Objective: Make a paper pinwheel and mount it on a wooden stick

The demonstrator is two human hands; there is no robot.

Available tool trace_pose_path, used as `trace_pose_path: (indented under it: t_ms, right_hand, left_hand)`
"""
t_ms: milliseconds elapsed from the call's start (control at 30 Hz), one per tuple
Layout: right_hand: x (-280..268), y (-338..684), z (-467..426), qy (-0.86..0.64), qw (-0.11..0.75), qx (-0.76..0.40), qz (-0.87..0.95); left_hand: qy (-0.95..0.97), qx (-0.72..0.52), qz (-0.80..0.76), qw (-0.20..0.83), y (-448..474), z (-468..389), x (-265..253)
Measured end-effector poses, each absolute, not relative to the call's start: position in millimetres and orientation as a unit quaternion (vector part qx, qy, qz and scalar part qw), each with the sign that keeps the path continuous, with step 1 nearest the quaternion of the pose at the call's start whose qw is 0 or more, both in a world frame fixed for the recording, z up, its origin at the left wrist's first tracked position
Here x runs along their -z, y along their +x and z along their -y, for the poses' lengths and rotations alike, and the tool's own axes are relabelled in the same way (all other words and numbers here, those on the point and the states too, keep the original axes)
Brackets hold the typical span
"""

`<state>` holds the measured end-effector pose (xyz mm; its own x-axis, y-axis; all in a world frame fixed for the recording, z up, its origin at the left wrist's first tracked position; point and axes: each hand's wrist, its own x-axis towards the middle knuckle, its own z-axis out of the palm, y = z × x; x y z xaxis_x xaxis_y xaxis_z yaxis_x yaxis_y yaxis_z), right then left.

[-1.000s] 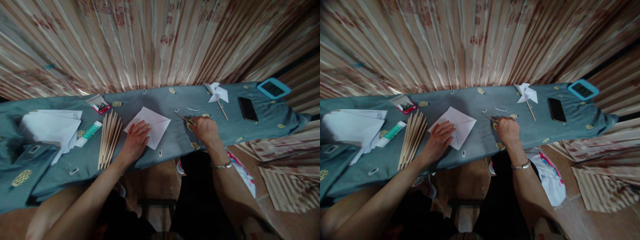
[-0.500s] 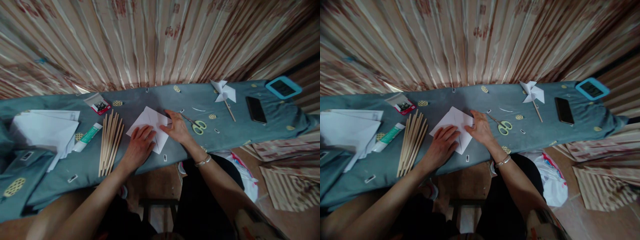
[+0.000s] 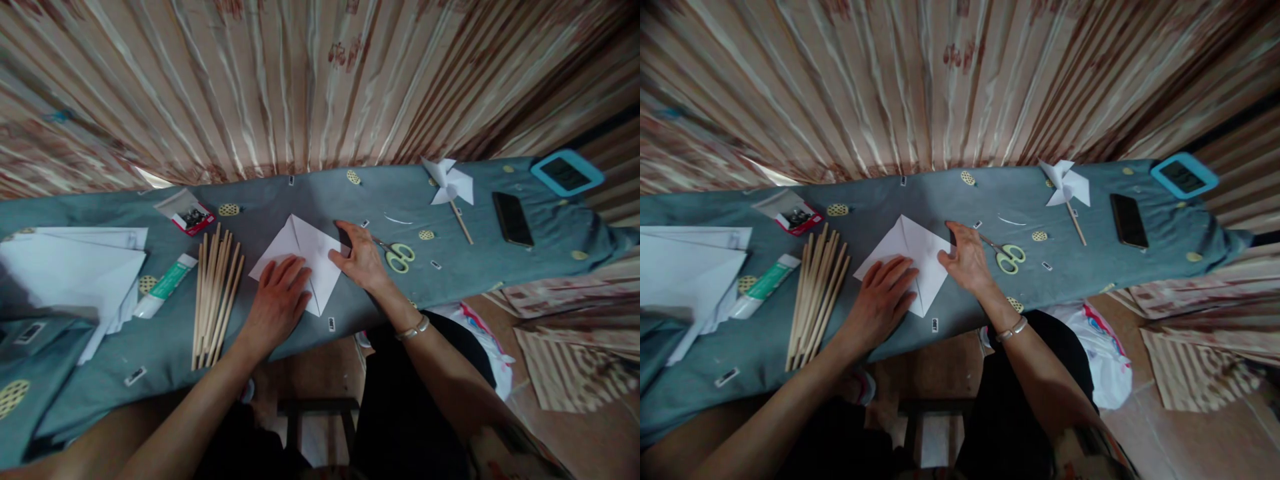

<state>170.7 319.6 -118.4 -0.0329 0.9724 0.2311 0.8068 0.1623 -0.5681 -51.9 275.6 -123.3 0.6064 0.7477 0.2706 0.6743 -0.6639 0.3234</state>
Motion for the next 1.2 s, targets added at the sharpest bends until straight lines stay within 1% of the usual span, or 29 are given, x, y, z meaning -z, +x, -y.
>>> trace_pose_path:
  t_ms: [433, 533, 633, 700, 867, 1000, 1200]
  right_hand:
    - [121, 201, -318, -0.647, 0.301, -0.123, 0.689]
    - [115, 203, -315, -0.647, 0.326, -0.096, 0.683]
    - [105, 191, -311, -0.607, 0.348, -0.058, 0.712]
    - [100, 175, -308, -0.567, 0.328, -0.059, 0.753]
    - [105, 134, -307, -0.486, 0.262, -0.107, 0.827]
    - [108, 123, -310, -0.474, 0.224, -0.111, 0.844]
    - [108, 120, -317, -0.485, 0.202, -0.103, 0.845]
  left_hand:
    - [0.887, -0.192, -0.405, 0.110, -52, -275, 122]
    - [0.886, -0.188, -0.408, 0.114, -51, -274, 121]
    - [0.885, -0.186, -0.412, 0.110, -51, -274, 121]
    - [0.884, -0.187, -0.414, 0.108, -50, -273, 121]
    - [0.887, -0.182, -0.411, 0.106, -50, -274, 121]
    - [0.886, -0.178, -0.414, 0.112, -49, -274, 120]
    - [0.882, -0.179, -0.420, 0.115, -48, -274, 121]
